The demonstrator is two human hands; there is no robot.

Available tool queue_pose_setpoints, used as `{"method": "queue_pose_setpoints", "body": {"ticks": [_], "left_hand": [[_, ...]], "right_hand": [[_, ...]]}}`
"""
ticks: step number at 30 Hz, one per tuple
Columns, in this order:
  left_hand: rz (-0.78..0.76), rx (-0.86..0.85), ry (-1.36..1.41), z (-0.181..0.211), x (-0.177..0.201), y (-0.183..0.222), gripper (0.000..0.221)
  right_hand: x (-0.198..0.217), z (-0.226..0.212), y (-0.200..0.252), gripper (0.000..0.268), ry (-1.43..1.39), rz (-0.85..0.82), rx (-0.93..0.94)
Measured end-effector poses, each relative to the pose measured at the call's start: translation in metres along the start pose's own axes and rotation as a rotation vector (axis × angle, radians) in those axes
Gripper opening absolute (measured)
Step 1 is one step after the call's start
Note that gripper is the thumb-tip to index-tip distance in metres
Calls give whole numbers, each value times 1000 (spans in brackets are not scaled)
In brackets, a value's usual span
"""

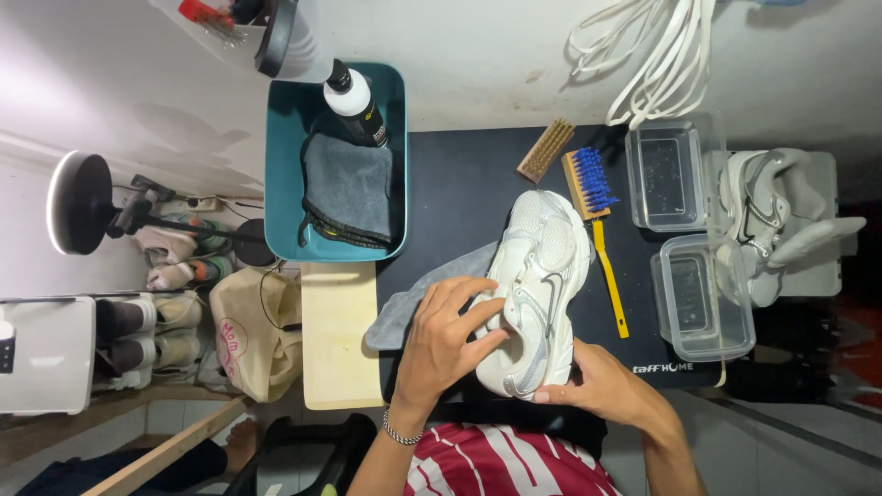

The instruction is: Cleaning the midsole of a sneaker using a small scrubbing tool and a cloth.

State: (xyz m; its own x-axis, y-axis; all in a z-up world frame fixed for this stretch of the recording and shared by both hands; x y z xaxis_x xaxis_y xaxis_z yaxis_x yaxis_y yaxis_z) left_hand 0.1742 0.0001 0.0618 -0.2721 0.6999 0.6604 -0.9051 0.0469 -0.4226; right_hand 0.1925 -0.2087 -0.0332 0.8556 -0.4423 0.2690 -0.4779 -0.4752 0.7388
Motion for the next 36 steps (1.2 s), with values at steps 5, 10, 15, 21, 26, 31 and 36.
{"method": "queue_pose_setpoints", "body": {"ticks": [5, 10, 15, 21, 26, 31, 36], "left_hand": [[1, -205, 3, 22, 9, -21, 13], [-156, -227, 59, 22, -6, -28, 30], [-57, -348, 18, 31, -1, -36, 12], [119, 66, 297, 3, 15, -45, 14], [95, 431, 424, -27, 3, -43, 27], [119, 578, 713, -45, -5, -39, 21], [150, 574, 976, -26, -9, -45, 19]], "right_hand": [[0, 24, -7, 48, -255, 1, 66], [-5, 35, -11, 62, -514, -39, 171], [4, 24, -1, 90, -575, -26, 127], [32, -2, 28, 115, -319, 184, 67], [46, -58, 41, 88, -166, 250, 476], [66, -82, 26, 72, -425, 386, 648], [73, -101, 9, 35, -465, 479, 808]]}}
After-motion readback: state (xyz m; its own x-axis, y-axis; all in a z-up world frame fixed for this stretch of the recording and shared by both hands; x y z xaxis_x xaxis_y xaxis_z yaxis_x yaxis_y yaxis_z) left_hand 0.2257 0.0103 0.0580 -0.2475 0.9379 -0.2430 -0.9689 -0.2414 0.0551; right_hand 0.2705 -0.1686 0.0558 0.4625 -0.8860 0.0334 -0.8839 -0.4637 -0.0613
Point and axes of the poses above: each hand's wrist, its own y-axis away from the middle knuckle, its own x-axis out of the back of the hand, z = x × y, the point moved 8 cm from there along -y, towards the middle knuckle, and after that the axes turned 4 degrees about -y, right-handed, at the moved point
